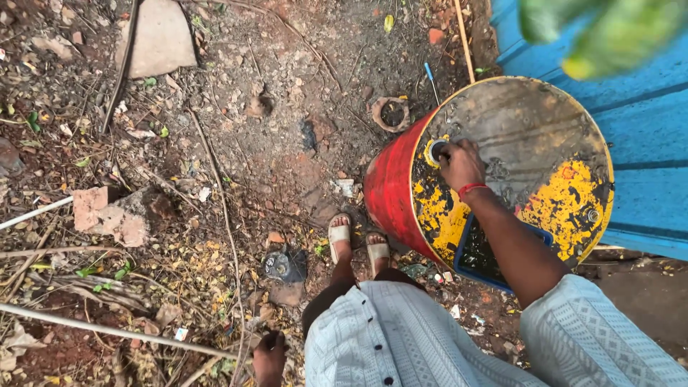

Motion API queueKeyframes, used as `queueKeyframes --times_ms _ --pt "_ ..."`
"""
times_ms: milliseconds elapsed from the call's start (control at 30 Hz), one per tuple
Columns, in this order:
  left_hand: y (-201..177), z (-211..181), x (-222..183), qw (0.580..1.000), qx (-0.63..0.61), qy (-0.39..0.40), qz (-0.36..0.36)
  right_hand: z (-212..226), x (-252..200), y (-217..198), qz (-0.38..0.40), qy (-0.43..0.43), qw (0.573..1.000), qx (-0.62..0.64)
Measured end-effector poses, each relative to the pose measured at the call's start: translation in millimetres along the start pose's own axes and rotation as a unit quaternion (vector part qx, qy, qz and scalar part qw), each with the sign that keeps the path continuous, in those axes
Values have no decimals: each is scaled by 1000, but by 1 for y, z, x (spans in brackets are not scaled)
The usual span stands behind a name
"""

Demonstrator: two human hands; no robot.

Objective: Carry a tray of used motor oil across a workshop and pour it into a collection drum.

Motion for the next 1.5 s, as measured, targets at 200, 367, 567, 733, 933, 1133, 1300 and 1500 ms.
queueKeyframes --times_ms 200,367,567,733,933,1133,1300,1500 --pt "1 17 -8 997 15 -69 10 -12 -3 17 45 26 998 38" --pt "4 16 -5 997 -40 -70 14 -10 2 28 31 -18 999 -8" --pt "-3 3 -6 999 -30 -41 -17 -7 3 32 55 14 998 8" --pt "-3 18 -3 998 -50 -19 -21 -5 3 40 50 15 999 7" --pt "14 67 7 998 -51 -18 -30 -15 13 67 7 80 995 58" --pt "16 70 -1 992 -120 45 -10 3 -8 48 -110 89 988 61" --pt "6 52 -10 993 12 120 -9 3 -10 46 -106 82 990 38" --pt "-5 42 -3 999 -31 31 1 9 -15 38 -111 103 988 23"
Point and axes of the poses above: each hand's wrist, its own x-axis towards the middle knuckle, its own y-axis out of the palm, z = x × y, the point moved 8 cm from there along x, towards the middle knuckle, and after that the axes turned 10 degrees about y, right-handed, at the moved point
